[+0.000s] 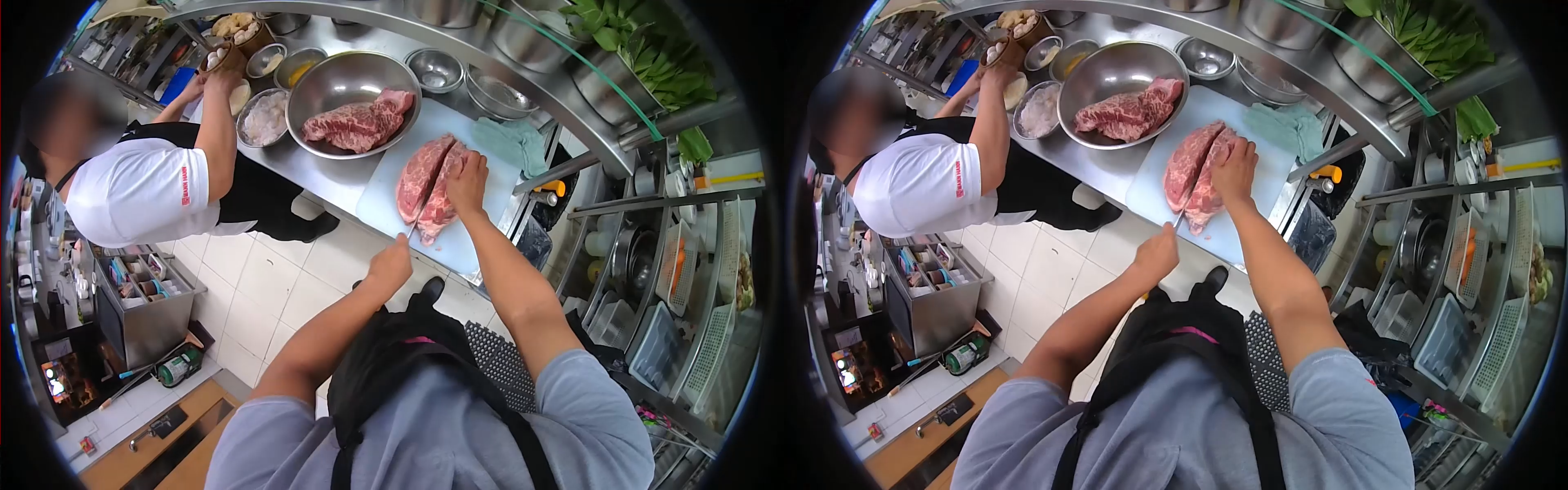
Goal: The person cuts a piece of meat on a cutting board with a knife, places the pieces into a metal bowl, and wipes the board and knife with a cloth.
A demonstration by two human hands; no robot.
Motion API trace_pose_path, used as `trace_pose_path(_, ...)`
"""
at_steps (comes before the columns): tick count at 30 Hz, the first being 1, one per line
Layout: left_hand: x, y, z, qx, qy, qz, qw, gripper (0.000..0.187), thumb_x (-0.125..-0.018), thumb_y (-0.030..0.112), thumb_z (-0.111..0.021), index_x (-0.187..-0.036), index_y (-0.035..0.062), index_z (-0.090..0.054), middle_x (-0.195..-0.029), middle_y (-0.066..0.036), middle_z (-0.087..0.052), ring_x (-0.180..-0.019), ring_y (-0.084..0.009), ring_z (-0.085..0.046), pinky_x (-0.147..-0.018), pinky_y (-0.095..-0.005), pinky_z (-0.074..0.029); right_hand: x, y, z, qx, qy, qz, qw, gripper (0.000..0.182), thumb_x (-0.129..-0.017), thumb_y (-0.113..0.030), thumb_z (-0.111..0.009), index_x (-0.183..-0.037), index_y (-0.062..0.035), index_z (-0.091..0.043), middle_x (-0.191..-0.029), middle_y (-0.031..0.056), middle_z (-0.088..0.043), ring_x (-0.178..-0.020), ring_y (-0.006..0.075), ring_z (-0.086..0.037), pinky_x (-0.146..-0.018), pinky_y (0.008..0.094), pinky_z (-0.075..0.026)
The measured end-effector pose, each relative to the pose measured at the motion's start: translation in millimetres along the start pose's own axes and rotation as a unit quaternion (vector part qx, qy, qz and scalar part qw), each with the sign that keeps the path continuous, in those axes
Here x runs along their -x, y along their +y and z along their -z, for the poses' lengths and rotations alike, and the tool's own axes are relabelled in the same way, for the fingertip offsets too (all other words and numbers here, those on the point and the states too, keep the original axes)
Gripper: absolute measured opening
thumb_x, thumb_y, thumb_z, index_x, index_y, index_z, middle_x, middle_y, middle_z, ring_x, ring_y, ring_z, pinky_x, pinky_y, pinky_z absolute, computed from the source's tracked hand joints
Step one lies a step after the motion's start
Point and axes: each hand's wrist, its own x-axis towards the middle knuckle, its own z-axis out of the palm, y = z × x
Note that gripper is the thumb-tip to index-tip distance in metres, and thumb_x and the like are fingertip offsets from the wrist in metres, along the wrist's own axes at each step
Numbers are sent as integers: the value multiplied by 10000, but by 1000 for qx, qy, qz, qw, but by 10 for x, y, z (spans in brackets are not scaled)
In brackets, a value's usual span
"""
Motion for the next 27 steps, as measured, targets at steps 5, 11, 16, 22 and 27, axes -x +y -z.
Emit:
trace_pose_path(5, 75, 24, 81, -9, 1, -5, 1000, 229, -968, 109, -486, -1142, -38, -461, -829, -325, -689, -787, -526, -690, -733, -607, -555, -38, 113, 23, -24, -12, -4, 1000, 254, -938, -130, -565, -1157, -16, -508, -1153, 245, -543, -1061, 478, -530, -955, 567, -433)
trace_pose_path(11, 1074, -290, 329, -54, -68, 34, 996, 260, -1017, 240, -506, -1097, -6, -477, -823, -320, -688, -778, -523, -690, -712, -616, -551, -5, 166, 41, -56, -35, -29, 997, 279, -942, -142, -566, -1199, -47, -514, -1181, 246, -540, -1092, 482, -529, -972, 566, -435)
trace_pose_path(16, 1384, -263, 1106, -81, -80, 18, 993, 261, -1004, 240, -518, -1086, -6, -485, -783, -321, -671, -759, -525, -676, -711, -625, -538, -104, 348, 51, -53, -58, -53, 995, 321, -959, -192, -557, -1258, -82, -518, -1244, 242, -534, -1139, 496, -525, -984, 572, -447)
trace_pose_path(22, 678, 64, 1380, 5, 55, -36, 998, 242, -971, 183, -524, -1107, -2, -449, -779, -346, -659, -733, -557, -649, -721, -662, -506, 70, -248, 180, 31, -88, -150, 984, 646, -914, -399, -653, -1428, -69, -442, -1410, 218, -453, -1238, 499, -477, -1009, 568, -467)
trace_pose_path(27, -23, 380, 1070, -20, 90, -54, 994, 222, -984, 181, -502, -1096, -2, -446, -786, -341, -669, -740, -553, -660, -717, -662, -511, 102, -1, 217, -58, -92, -114, 988, 681, -896, -317, -672, -1483, -90, -411, -1465, 218, -419, -1310, 488, -429, -1115, 541, -378)
